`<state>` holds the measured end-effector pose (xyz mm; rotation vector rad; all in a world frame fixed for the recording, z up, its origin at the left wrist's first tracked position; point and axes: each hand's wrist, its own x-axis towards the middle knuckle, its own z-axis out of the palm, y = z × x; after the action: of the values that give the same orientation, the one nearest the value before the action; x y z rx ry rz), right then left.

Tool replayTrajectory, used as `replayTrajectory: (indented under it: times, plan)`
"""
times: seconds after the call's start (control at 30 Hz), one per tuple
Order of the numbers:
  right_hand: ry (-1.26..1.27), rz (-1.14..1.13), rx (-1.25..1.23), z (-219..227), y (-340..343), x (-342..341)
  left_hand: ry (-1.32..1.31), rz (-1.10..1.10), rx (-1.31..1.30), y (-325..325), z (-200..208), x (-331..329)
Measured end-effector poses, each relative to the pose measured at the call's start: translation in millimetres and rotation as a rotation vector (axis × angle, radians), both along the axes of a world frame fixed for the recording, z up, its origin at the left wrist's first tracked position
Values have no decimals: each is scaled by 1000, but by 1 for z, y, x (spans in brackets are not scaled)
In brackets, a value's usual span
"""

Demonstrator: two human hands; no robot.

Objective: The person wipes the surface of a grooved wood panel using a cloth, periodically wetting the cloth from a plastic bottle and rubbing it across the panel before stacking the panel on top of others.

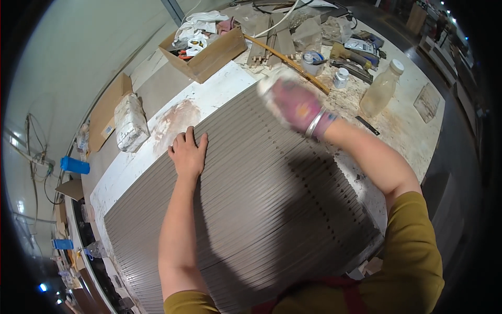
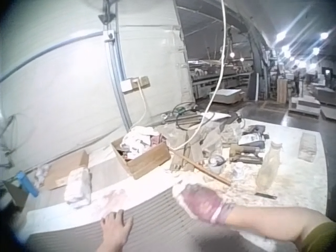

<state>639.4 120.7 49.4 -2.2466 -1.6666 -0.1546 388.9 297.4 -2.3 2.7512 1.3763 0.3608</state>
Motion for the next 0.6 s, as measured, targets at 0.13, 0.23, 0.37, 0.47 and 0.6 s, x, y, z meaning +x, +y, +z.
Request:
replayTrajectory:
  times: [0.13, 0.23, 0.37, 0.47, 0.6]
  plan:
    - [-106, -48, -206, -32, 22, -11, -6, -3, 0, -1, 4, 4]
    - [-168, -264, -178, -30, 47, 66, -10, -6, 21, -2, 2, 9]
    - [58, -40, -257, 24, 47, 0, -11, 33, 5, 1, 0, -3]
    - [-31, 219, -188, -34, 35, -19, -19, 7, -6, -2, 2, 2]
    - [-236, -162, -97, -33, 74, 65, -1, -12, 2, -6, 9, 13]
